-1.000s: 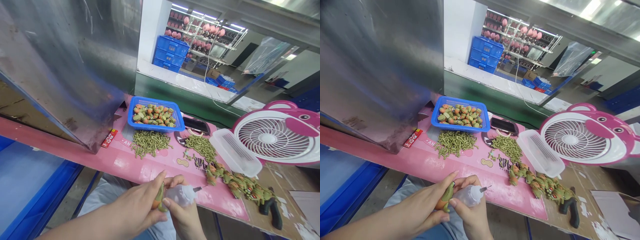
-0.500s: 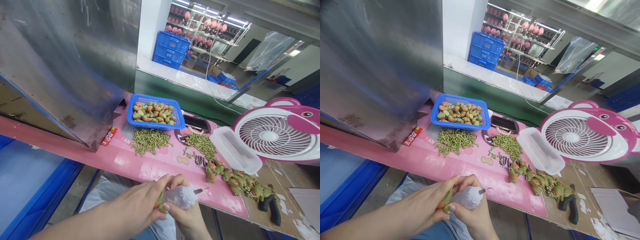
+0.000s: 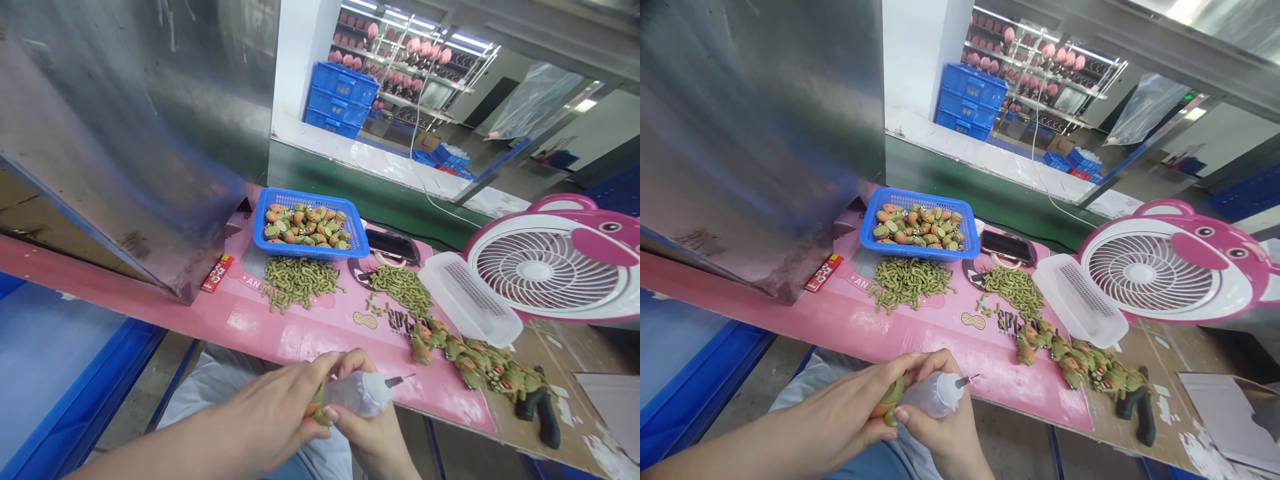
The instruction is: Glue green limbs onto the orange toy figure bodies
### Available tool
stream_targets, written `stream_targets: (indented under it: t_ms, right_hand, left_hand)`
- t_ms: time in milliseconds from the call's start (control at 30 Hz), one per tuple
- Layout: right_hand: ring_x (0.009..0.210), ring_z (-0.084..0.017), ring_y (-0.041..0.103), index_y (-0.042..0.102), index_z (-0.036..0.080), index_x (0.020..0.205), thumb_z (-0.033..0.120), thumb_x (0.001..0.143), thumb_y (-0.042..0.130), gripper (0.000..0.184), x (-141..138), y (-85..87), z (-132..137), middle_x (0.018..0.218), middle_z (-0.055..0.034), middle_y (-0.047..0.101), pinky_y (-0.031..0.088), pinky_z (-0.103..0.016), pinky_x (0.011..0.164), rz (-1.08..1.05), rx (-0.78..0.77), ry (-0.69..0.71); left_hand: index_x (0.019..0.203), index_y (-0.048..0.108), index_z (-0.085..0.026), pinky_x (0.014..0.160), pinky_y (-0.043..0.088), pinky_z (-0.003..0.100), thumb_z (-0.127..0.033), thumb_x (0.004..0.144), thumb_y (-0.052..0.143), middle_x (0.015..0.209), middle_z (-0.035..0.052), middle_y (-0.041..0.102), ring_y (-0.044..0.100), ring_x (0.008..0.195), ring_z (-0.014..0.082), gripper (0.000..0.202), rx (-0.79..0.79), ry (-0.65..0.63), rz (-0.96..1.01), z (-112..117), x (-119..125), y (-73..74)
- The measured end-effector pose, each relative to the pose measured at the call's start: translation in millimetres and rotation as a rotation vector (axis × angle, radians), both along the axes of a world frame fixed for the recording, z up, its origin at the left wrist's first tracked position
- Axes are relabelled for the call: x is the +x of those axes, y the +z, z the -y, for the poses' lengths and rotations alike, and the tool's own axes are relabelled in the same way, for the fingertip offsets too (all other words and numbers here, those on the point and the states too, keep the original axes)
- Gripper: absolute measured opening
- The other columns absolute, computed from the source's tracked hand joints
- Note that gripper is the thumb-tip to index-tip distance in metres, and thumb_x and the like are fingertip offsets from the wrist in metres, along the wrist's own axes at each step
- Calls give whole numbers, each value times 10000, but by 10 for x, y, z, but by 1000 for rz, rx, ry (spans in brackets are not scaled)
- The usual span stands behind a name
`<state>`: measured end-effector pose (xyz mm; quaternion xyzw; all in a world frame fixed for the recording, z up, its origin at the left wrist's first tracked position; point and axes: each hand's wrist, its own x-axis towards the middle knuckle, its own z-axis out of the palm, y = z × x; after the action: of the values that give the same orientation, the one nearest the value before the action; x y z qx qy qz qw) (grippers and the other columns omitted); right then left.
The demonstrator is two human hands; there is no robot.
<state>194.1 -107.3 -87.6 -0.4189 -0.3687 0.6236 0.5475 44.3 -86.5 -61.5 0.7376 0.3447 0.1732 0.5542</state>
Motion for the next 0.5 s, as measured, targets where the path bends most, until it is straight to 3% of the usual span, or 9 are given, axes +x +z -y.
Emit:
stream_targets:
  t_ms: [133,200,267,400,500]
  right_hand:
    - [736,-156,577,496,222,736,301,564,773,335,22,-20,-21,789,9,624,449,-272,683,-44,-30,-70]
    - [728,-168,600,486,227,760,305,581,767,342,56,-58,-36,765,14,641,466,-302,694,-49,-81,-161]
    - [628,-153,590,473,226,765,305,598,759,341,96,-105,-45,658,37,615,467,-284,625,-16,-107,-241]
    - [575,-123,533,482,228,805,370,613,730,344,171,-184,-16,627,45,568,427,-233,558,24,-105,-248]
    - [687,-145,553,517,220,836,402,579,736,384,205,-218,39,739,11,597,442,-257,647,49,-178,-218]
  left_hand:
    - [1343,249,-335,872,410,396,-120,785,533,1219,88,546,532,1052,271,662,113,78,203,21,-42,-127]
    - [1353,226,-354,799,438,363,-157,818,503,992,67,619,580,885,238,634,226,119,366,43,-77,-207]
    - [1357,224,-354,732,445,330,-186,841,475,830,44,595,568,745,201,598,272,141,496,68,-110,-261]
    - [1319,312,-364,681,421,290,-303,839,502,866,48,569,508,702,156,520,85,242,693,101,-130,-263]
    - [1248,423,-365,540,349,198,-415,815,511,778,26,583,425,586,95,444,-263,370,881,104,-114,-235]
